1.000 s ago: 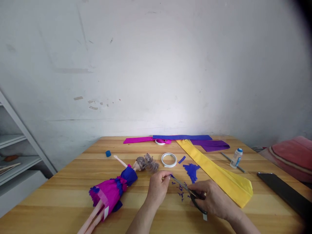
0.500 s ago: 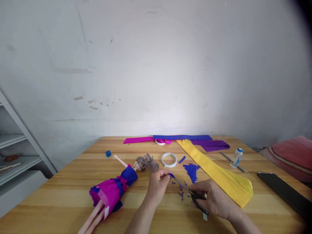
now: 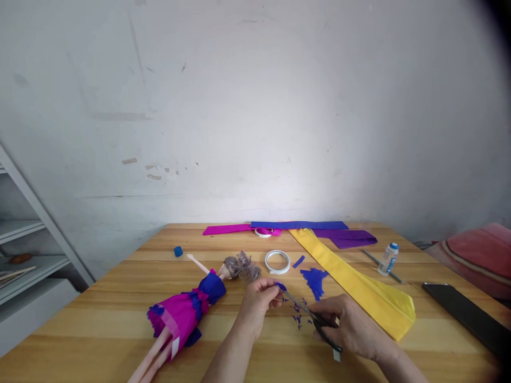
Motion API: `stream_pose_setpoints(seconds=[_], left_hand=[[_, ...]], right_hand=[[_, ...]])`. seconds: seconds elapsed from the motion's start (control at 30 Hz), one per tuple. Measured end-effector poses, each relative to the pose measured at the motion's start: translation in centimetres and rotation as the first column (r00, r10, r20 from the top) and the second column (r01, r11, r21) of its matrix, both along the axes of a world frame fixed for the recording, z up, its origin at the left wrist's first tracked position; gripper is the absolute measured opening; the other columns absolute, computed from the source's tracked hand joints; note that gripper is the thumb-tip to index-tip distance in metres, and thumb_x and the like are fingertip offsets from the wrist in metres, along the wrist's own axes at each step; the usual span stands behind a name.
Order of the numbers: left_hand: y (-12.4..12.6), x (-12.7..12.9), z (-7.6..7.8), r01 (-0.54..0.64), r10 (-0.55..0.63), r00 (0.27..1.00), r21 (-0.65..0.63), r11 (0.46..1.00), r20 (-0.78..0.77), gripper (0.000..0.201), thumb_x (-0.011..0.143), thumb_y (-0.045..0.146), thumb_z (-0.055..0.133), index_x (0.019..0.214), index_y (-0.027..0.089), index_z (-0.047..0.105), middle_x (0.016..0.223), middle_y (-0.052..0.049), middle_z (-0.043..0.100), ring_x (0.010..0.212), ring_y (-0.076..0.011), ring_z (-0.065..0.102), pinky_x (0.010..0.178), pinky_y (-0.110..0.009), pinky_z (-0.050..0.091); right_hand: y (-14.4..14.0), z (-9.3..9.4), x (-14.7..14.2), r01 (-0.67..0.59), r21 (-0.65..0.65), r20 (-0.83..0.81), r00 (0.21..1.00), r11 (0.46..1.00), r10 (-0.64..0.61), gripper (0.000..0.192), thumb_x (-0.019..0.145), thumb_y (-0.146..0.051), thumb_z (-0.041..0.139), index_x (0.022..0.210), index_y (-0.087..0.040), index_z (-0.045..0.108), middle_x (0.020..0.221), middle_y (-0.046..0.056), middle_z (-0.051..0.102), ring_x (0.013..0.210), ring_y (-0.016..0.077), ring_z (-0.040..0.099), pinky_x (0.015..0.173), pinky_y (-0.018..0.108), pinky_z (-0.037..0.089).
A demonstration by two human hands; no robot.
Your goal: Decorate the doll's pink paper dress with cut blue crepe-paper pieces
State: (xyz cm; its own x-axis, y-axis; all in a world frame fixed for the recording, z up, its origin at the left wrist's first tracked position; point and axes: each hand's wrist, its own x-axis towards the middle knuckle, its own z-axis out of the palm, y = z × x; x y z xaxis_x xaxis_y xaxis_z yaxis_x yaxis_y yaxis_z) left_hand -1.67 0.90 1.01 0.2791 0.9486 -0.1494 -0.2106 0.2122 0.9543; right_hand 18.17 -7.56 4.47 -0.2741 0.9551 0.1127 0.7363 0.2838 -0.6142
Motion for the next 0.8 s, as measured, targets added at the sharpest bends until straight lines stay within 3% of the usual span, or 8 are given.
stream_pose_setpoints(seconds=[0.4, 0.67, 0.8], left_hand=[[0.32, -0.12, -0.11, -0.033, 0.046, 0.988, -0.092, 0.995, 0.144, 0.015, 0.058, 0.018, 0.066, 0.070, 0.014, 0.058, 0.065, -0.004, 0.065, 0.060, -0.0134, 0.060, 0.053, -0.024, 0.046], [0.10, 0.05, 0.13, -0.041, 0.043, 0.997, -0.038, 0.998, 0.060, 0.012, 0.057, 0.016, 0.062, 0.066, 0.014, 0.056, 0.052, -0.001, 0.060, 0.047, -0.0097, 0.051, 0.045, -0.020, 0.037], [0.12, 0.15, -0.09, -0.005, 0.005, 0.999, 0.006, 1.000, -0.042, 0.013, 0.057, 0.020, 0.064, 0.068, 0.013, 0.060, 0.053, -0.001, 0.058, 0.048, -0.0098, 0.049, 0.045, -0.021, 0.038]], right_hand=[[0.07, -0.27, 0.36, 0.009, 0.014, -0.035, 0.999, 1.000, -0.008, 0.009, 0.068, -0.020, 0.053, 0.068, -0.018, 0.062, 0.056, -0.005, 0.042, 0.054, 0.0084, 0.034, 0.051, 0.019, 0.027], [0.12, -0.28, 0.34, -0.003, 0.001, -0.078, 0.997, 1.000, 0.003, 0.005, 0.067, -0.017, 0.054, 0.065, -0.017, 0.059, 0.056, -0.006, 0.040, 0.054, 0.0078, 0.033, 0.050, 0.019, 0.028], [0.07, -0.26, 0.32, 0.014, 0.026, -0.053, 0.999, 1.000, -0.013, 0.009, 0.067, -0.018, 0.053, 0.070, -0.018, 0.062, 0.057, -0.006, 0.048, 0.054, 0.0081, 0.037, 0.051, 0.019, 0.030]])
